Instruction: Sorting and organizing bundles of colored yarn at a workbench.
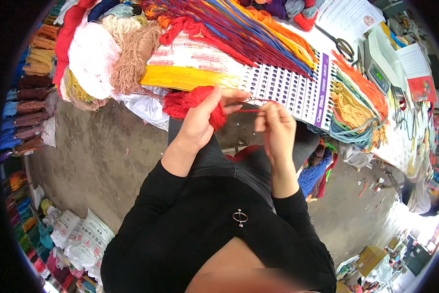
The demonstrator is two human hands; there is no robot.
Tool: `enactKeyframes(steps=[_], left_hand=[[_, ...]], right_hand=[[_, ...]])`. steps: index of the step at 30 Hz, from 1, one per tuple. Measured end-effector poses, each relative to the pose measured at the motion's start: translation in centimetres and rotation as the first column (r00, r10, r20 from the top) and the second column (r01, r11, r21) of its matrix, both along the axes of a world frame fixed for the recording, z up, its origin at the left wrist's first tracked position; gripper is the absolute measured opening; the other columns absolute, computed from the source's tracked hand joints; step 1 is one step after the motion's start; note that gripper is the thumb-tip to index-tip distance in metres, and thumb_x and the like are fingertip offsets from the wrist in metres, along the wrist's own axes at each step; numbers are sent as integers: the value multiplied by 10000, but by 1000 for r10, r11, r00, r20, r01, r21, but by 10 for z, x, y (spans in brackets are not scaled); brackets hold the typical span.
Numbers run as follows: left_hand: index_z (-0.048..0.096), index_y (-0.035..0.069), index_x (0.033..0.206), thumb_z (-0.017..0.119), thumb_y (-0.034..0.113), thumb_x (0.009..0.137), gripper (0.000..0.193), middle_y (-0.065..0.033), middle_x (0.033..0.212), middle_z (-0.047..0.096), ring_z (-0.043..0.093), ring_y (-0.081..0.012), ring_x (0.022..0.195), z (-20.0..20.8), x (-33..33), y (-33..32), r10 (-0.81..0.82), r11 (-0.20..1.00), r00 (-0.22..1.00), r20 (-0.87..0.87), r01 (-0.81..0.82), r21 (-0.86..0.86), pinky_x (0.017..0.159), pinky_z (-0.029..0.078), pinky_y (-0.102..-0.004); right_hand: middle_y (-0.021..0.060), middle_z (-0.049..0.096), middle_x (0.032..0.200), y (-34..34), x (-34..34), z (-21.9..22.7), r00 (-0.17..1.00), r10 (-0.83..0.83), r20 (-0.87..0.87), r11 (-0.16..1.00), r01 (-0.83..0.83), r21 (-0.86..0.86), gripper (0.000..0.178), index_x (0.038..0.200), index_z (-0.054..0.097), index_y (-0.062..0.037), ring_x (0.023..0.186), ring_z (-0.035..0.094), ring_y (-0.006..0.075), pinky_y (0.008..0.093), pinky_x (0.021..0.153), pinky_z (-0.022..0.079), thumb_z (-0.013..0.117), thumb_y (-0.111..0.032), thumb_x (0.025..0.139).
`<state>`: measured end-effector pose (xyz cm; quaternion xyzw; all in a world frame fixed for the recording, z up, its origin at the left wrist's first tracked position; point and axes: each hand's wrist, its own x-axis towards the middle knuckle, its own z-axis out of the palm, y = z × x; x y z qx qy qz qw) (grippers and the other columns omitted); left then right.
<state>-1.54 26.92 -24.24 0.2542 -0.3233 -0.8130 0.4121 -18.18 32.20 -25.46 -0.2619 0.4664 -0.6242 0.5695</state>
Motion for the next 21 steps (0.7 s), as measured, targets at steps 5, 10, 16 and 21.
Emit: enactKeyframes(steps=[5, 10, 16, 21], left_hand=[[504, -19, 1191, 299, 340, 982, 463, -98, 1146, 550, 528, -125, 936, 7, -10, 13, -43, 999, 997, 65, 41, 31, 680, 454, -227], [496, -16, 1211, 304, 386, 970, 506, -92, 1101, 569, 528, -107, 728, 2, -9, 9, -45, 998, 999, 18, 43, 55, 575, 424, -222], [475, -40, 1198, 343, 356, 968, 477, -118, 1093, 547, 542, -192, 981, 4, -7, 3, 65, 975, 995, -80, -47, 216, 807, 491, -357], [493, -37, 1180, 392, 329, 959, 439, -121, 1077, 555, 541, -176, 987, 4, -1, 0, 139, 968, 990, 10, -138, 209, 808, 506, -354]], right_hand=[[44, 523, 819, -3, 33, 10, 931, 167, -323, 967, -218, -130, 84, 903, 586, 44, 597, 542, 88, 202, 517, 419, 580, -15, 843], [36, 569, 771, -2, 28, -2, 967, 167, -194, 978, -187, -89, 96, 861, 547, 4, 598, 542, 72, 189, 551, 394, 518, -75, 904], [85, 613, 734, 2, 22, 5, 983, 183, 8, 982, -182, -46, 209, 889, 510, -1, 603, 589, 133, 213, 582, 426, 464, -197, 945], [89, 588, 686, 5, 17, 0, 990, 138, 28, 990, -136, -45, 243, 845, 488, -17, 546, 559, 138, 218, 555, 421, 438, -228, 955]])
